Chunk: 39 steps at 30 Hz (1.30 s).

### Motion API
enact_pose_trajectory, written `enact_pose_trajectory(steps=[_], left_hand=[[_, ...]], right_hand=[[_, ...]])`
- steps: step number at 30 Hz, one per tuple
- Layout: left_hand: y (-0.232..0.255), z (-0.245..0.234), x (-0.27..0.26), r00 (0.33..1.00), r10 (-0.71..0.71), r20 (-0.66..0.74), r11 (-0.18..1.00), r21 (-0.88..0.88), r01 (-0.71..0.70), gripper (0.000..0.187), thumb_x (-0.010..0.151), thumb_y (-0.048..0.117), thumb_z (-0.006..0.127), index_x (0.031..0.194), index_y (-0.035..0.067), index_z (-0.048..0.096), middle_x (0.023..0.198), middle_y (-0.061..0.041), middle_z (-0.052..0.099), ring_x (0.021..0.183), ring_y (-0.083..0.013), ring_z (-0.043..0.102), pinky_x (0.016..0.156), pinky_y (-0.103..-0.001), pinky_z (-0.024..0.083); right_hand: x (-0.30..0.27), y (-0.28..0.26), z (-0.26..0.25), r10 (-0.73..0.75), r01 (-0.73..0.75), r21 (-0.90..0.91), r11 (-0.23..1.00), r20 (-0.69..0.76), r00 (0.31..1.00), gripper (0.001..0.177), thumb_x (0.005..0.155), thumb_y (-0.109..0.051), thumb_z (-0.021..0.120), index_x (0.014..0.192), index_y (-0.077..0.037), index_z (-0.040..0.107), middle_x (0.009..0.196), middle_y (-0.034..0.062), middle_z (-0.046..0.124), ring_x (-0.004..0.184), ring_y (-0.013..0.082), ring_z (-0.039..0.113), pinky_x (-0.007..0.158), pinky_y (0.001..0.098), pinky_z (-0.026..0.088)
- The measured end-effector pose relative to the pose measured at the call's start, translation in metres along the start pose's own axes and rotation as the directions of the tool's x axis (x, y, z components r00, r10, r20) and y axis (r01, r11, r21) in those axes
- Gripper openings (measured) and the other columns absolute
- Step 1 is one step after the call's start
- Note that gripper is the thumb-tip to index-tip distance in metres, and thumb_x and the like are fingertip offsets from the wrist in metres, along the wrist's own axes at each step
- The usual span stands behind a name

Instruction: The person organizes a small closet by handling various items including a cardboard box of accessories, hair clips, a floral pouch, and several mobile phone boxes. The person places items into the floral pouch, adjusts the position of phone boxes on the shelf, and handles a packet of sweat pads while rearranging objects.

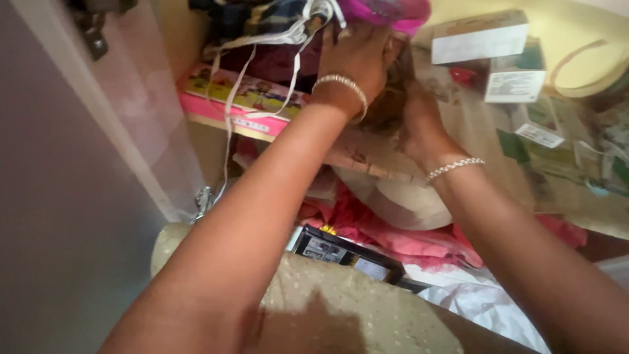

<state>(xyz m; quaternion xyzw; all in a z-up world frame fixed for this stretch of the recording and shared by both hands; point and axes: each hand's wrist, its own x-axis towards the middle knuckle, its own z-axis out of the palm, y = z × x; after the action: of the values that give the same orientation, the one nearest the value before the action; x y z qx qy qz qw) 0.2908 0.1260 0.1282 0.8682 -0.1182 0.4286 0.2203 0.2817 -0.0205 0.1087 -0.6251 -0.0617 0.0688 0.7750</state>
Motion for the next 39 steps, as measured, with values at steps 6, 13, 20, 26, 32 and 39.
enact_pose_trajectory(steps=[6, 13, 20, 26, 32, 39], left_hand=[[-0.013, 0.027, -0.007, 1.000, 0.017, 0.003, 0.995, 0.097, -0.017, 0.069, 0.101, 0.045, 0.055, 0.156, 0.009, 0.034, 0.151, -0.017, 0.046, 0.144, -0.0354, 0.038, 0.119, -0.061, 0.015], [0.002, -0.006, -0.021, 0.999, 0.007, -0.032, 0.992, 0.127, -0.003, 0.080, 0.102, 0.051, 0.060, 0.158, 0.001, 0.032, 0.153, -0.020, 0.046, 0.149, -0.0348, 0.033, 0.123, -0.065, 0.008], [0.062, -0.041, -0.034, 0.965, 0.251, 0.073, 0.964, 0.067, -0.256, 0.067, 0.088, 0.034, 0.071, 0.142, 0.000, 0.053, 0.148, -0.024, 0.050, 0.149, -0.0433, 0.028, 0.121, -0.064, 0.011], [0.108, -0.054, -0.065, 0.844, 0.469, 0.262, 0.880, -0.221, -0.420, 0.040, 0.078, 0.024, 0.070, 0.118, 0.018, 0.074, 0.149, -0.013, 0.052, 0.149, -0.0377, 0.029, 0.123, -0.057, 0.017], [0.108, -0.048, -0.067, 0.799, 0.492, 0.346, 0.868, -0.265, -0.420, 0.037, 0.078, 0.026, 0.072, 0.115, 0.021, 0.076, 0.147, -0.009, 0.053, 0.146, -0.0366, 0.030, 0.121, -0.058, 0.019], [0.113, -0.036, -0.071, 0.734, 0.494, 0.466, 0.868, -0.314, -0.385, 0.029, 0.082, 0.027, 0.071, 0.109, 0.026, 0.078, 0.142, -0.004, 0.058, 0.148, -0.0331, 0.031, 0.121, -0.055, 0.020]], right_hand=[[0.013, -0.001, -0.011, 0.083, -0.083, -0.027, 0.996, -0.016, 0.996, 0.045, 0.103, -0.041, 0.042, 0.128, -0.008, 0.058, 0.117, 0.0128, 0.070, 0.103, 0.0275, 0.069, 0.087, 0.0455, 0.059], [-0.006, -0.011, -0.028, 0.023, 0.033, -0.379, 0.925, 0.143, 0.989, 0.078, 0.101, -0.054, 0.045, 0.160, -0.012, 0.018, 0.165, 0.0128, 0.026, 0.150, 0.0281, 0.028, 0.118, 0.0411, 0.030], [-0.109, -0.022, -0.095, -0.258, 0.345, -0.892, 0.294, 0.273, 0.927, 0.081, 0.101, -0.051, 0.049, 0.165, -0.014, 0.015, 0.170, 0.0193, 0.016, 0.155, 0.0348, 0.020, 0.119, 0.0405, 0.025], [-0.084, -0.068, -0.253, -0.611, 0.118, -0.983, -0.143, 0.181, 0.771, 0.081, 0.095, -0.040, 0.070, 0.156, -0.001, 0.035, 0.151, 0.0316, 0.044, 0.135, 0.0489, 0.045, 0.111, 0.0530, 0.035], [-0.065, -0.108, -0.442, -0.743, -0.338, -0.885, -0.319, 0.013, 0.669, 0.092, 0.091, -0.044, 0.076, 0.149, 0.015, 0.036, 0.140, 0.0438, 0.043, 0.126, 0.0600, 0.042, 0.103, 0.0636, 0.030], [-0.036, -0.127, -0.490, -0.642, -0.439, -0.795, -0.418, -0.083, 0.762, 0.067, 0.092, -0.049, 0.078, 0.120, 0.008, 0.057, 0.116, 0.0341, 0.058, 0.109, 0.0503, 0.056, 0.095, 0.0561, 0.043]])
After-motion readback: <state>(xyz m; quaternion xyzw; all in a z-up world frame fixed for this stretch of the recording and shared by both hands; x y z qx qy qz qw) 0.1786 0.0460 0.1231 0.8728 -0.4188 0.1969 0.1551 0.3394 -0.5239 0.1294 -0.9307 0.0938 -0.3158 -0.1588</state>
